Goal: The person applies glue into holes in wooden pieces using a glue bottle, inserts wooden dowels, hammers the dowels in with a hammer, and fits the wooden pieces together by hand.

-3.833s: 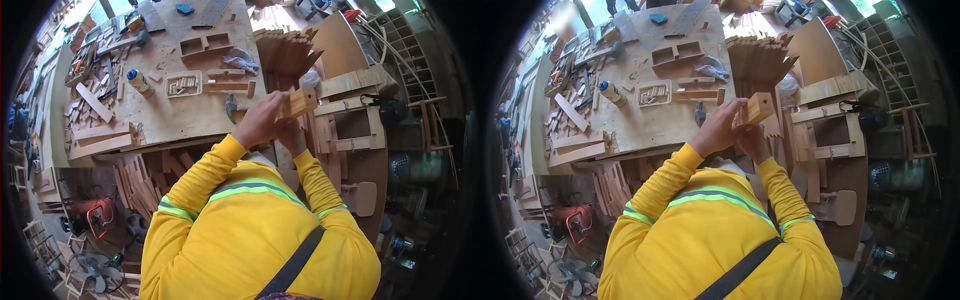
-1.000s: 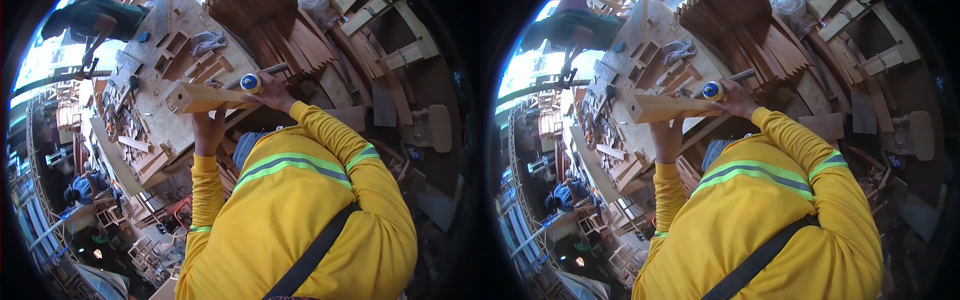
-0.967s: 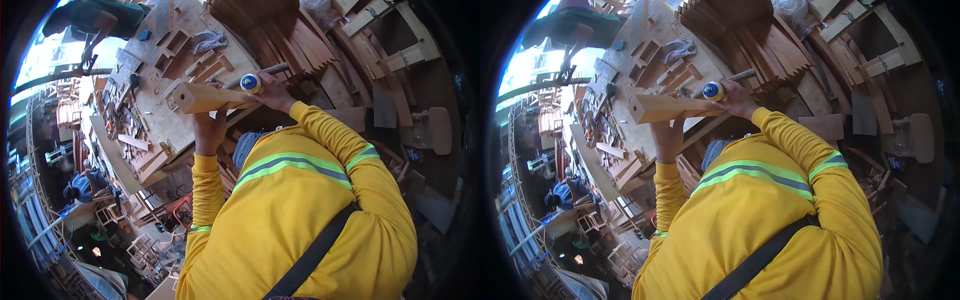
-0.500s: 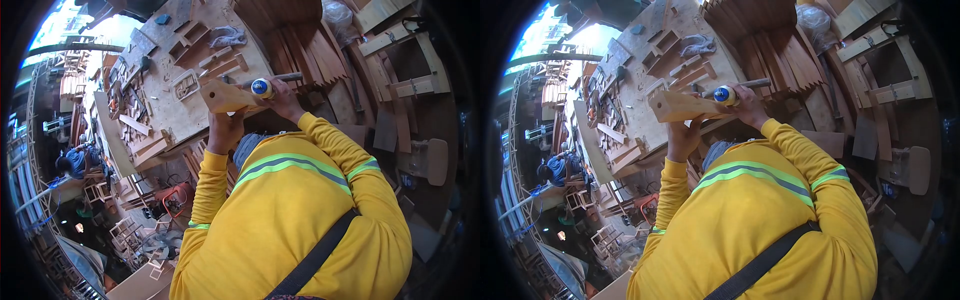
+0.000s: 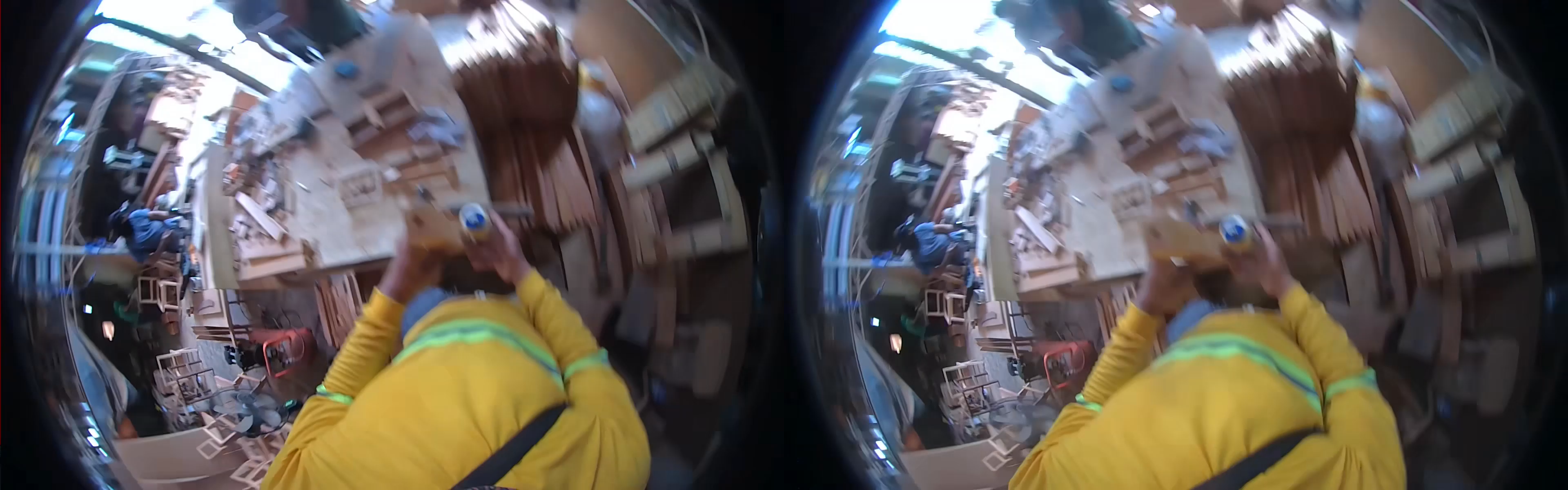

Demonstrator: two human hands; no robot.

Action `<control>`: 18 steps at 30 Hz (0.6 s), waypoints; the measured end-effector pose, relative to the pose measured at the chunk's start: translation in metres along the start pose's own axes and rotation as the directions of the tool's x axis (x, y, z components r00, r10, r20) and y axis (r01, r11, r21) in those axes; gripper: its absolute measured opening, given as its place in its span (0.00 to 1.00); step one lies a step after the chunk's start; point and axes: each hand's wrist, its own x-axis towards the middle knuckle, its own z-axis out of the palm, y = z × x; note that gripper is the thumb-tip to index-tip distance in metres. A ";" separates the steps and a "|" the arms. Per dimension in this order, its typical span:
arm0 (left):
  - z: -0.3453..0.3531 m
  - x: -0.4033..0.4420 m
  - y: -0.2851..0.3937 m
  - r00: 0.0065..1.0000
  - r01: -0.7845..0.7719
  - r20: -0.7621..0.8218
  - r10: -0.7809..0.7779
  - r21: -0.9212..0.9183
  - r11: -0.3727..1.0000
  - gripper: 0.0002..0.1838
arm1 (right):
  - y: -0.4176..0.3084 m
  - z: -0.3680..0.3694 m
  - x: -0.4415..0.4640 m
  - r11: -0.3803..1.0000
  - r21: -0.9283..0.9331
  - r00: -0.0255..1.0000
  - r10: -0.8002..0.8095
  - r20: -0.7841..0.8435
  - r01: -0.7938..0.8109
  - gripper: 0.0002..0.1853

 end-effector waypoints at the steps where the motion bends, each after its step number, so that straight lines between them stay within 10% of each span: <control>1: -0.003 0.000 -0.006 0.987 -0.160 0.062 0.152 0.156 0.975 0.20 | -0.001 -0.001 0.011 0.998 -0.042 0.999 -0.046 0.028 0.047 0.37; 4: 0.036 -0.011 0.055 0.849 -0.496 0.222 0.480 0.651 0.575 0.23 | -0.016 0.006 -0.002 0.983 -0.171 0.997 -0.051 0.055 0.059 0.37; 9: 0.049 -0.019 0.074 0.886 -0.439 0.181 0.428 0.624 0.646 0.24 | -0.035 0.003 0.002 0.943 -0.328 0.998 0.058 0.010 -0.051 0.33; 13: 0.033 -0.010 0.053 0.846 -0.509 0.283 0.451 0.679 0.529 0.39 | -0.028 -0.024 0.051 0.983 -0.079 0.983 0.161 -0.086 -0.168 0.25; 16: 0.031 -0.007 0.056 0.850 -0.521 0.335 0.407 0.656 0.546 0.45 | -0.016 -0.078 0.099 0.651 -0.700 0.956 -0.195 0.220 0.294 0.21; 18: 0.030 -0.005 0.049 0.838 -0.532 0.329 0.435 0.669 0.519 0.46 | -0.016 -0.080 0.097 0.784 -0.558 0.961 -0.184 0.209 0.271 0.22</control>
